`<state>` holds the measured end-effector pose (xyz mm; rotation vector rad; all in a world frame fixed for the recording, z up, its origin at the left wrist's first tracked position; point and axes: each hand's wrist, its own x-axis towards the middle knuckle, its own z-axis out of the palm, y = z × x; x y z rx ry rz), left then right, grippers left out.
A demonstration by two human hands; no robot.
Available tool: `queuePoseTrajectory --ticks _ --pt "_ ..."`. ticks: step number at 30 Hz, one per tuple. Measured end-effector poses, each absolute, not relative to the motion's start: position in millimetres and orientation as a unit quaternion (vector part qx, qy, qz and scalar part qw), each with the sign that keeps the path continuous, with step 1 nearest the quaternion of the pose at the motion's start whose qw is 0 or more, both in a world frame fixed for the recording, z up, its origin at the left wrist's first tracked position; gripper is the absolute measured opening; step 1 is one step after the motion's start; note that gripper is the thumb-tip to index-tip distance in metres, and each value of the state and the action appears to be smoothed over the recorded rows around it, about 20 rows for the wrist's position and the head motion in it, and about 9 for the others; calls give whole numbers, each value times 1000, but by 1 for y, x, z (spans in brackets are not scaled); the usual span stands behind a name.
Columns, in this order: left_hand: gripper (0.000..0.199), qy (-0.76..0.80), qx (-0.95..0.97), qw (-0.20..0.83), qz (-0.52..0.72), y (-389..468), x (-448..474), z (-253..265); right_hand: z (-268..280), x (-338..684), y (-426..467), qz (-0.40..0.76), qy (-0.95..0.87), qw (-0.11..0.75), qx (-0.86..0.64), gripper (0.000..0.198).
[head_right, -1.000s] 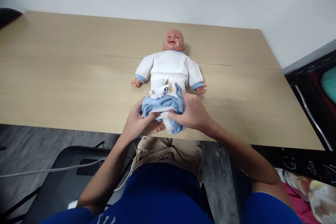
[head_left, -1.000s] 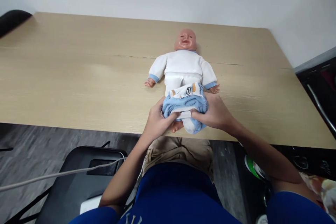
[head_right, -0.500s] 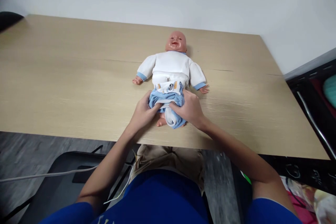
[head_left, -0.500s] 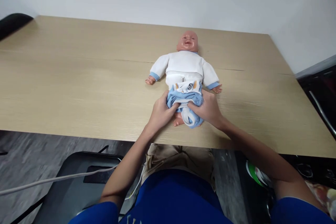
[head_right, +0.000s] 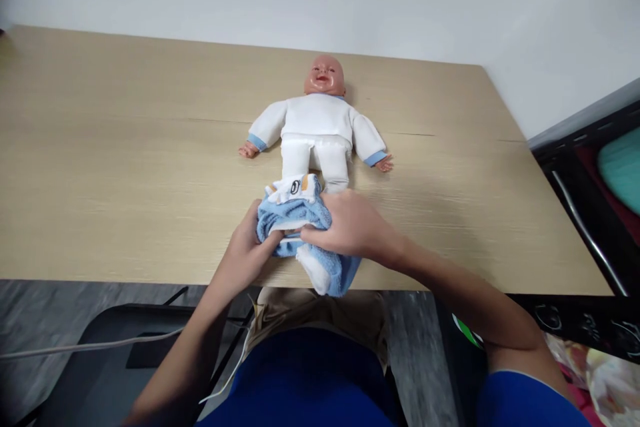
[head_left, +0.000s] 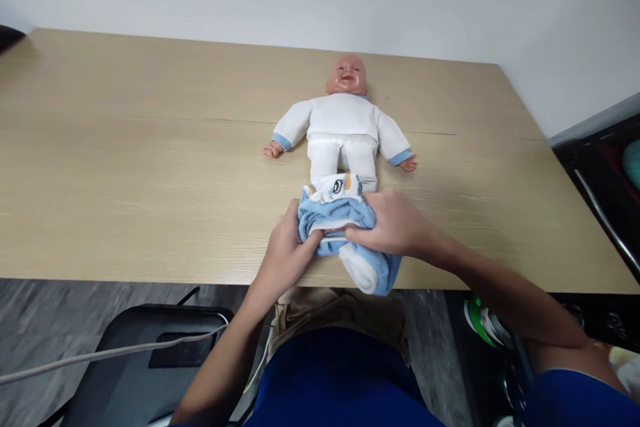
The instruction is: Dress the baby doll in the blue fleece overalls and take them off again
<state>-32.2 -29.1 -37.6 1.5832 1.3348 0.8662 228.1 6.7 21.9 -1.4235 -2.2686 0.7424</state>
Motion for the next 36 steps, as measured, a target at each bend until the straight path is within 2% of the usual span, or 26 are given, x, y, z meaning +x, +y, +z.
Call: queuePoseTrajectory --ticks 6,11,18,21,26,28,31,36 --pt "23 578 655 397 281 -44 -38 -55 5 222 -2 231 -810 88 -532 34" --pt "23 564 709 358 228 -40 -40 -60 3 218 -6 214 -831 97 -505 20" --pt "23 560 741 290 231 -40 -34 -74 -5 218 -13 187 -828 62 -525 21" --pt "31 556 741 279 251 -42 -29 -82 -12 219 -16 167 -824 77 -536 32" --pt "52 530 720 337 295 -44 -24 -87 -20 226 -16 194 -813 124 -535 71" --pt "55 522 687 384 328 -44 -23 -86 -22 230 -14 229 -807 141 -526 68" --pt "52 510 624 446 390 -41 -20 -85 -26 234 -12 273 -793 189 -511 48" --pt "46 499 602 431 450 -24 -21 -80 -30 237 1 290 -793 258 -470 30"
